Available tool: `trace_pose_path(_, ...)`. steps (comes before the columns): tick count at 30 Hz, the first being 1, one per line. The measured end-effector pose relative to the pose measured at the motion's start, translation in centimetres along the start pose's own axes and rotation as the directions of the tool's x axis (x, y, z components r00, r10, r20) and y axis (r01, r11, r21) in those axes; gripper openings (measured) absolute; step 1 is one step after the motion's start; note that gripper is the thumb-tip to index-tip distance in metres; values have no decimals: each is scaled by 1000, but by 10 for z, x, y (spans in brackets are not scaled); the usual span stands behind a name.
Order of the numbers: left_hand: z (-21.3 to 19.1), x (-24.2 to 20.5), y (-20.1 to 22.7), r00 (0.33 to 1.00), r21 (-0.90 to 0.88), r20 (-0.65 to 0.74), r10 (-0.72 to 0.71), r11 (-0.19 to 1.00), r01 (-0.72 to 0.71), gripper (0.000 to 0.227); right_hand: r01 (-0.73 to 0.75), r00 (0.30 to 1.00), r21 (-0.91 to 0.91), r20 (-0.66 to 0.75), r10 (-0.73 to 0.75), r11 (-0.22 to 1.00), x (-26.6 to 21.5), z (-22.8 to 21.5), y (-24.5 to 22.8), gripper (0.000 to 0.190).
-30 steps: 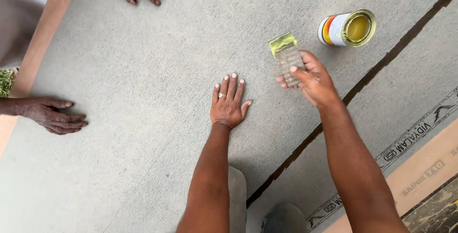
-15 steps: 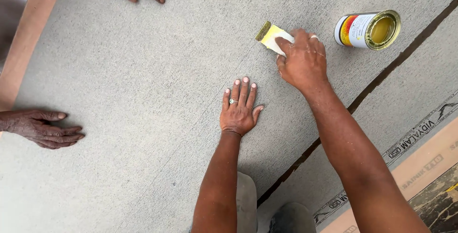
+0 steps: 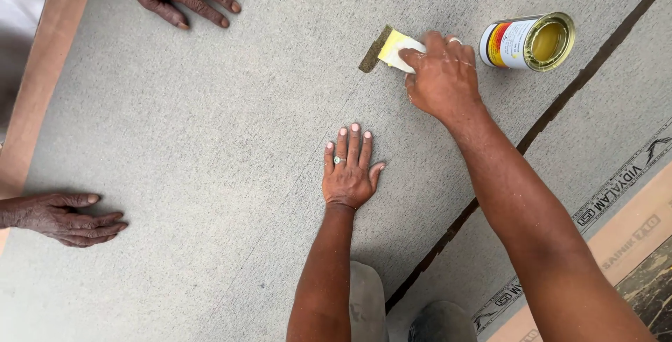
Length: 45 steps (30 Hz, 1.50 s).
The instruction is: The person applies adhesive from a container onto a large board using a spreader and then positions and presses smaller wooden panels onto the board.
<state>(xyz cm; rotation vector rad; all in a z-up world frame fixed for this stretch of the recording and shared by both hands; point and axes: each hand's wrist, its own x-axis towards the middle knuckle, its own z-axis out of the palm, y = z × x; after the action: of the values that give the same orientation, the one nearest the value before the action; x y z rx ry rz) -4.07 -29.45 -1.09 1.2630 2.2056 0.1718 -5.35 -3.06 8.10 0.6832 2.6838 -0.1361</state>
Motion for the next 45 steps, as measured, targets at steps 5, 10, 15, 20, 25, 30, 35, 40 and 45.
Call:
trace_pose_path(5, 4, -5, 2, 1000, 4, 14, 3, 1000, -3, 72, -11, 999, 5, -35, 11, 1000, 8, 15, 18, 42)
trace_pose_path(10, 5, -1, 0, 998, 6, 56, -12, 1000, 12, 74, -50, 998, 28, -34, 51, 998, 23, -4, 32, 41)
trace_pose_path(15, 3, 6, -1, 1000, -1, -12, 6, 1000, -6, 73, -65, 990, 60, -119, 72, 996, 32, -1, 50, 38)
trace_pose_path(20, -1, -1, 3, 998, 21, 69, -9, 1000, 8, 72, -55, 994, 5, -90, 55, 998, 40, 9, 69, 40)
trace_pose_path(25, 9, 4, 0, 998, 9, 64, -13, 1000, 13, 74, -84, 994, -12, -77, 83, 996, 53, 1, 84, 43)
trace_pose_path(30, 6, 3, 3, 993, 57, 115, -18, 998, 11, 74, -90, 991, -3, -101, 90, 996, 61, -1, 91, 39)
trace_pose_path(35, 12, -6, 2, 1000, 20, 27, -10, 1000, 10, 73, -143, 986, 14, -82, 144, 990, 72, -11, 105, 44)
trace_pose_path(40, 9, 4, 1, 999, 31, 51, -19, 999, 17, 73, -187, 979, -30, -85, 184, 982, 87, -11, 125, 46)
trace_pose_path(45, 10, -1, 4, 997, 1, 75, -25, 1000, 25, 75, -171, 981, -53, -101, 165, 984, 98, -10, 139, 46)
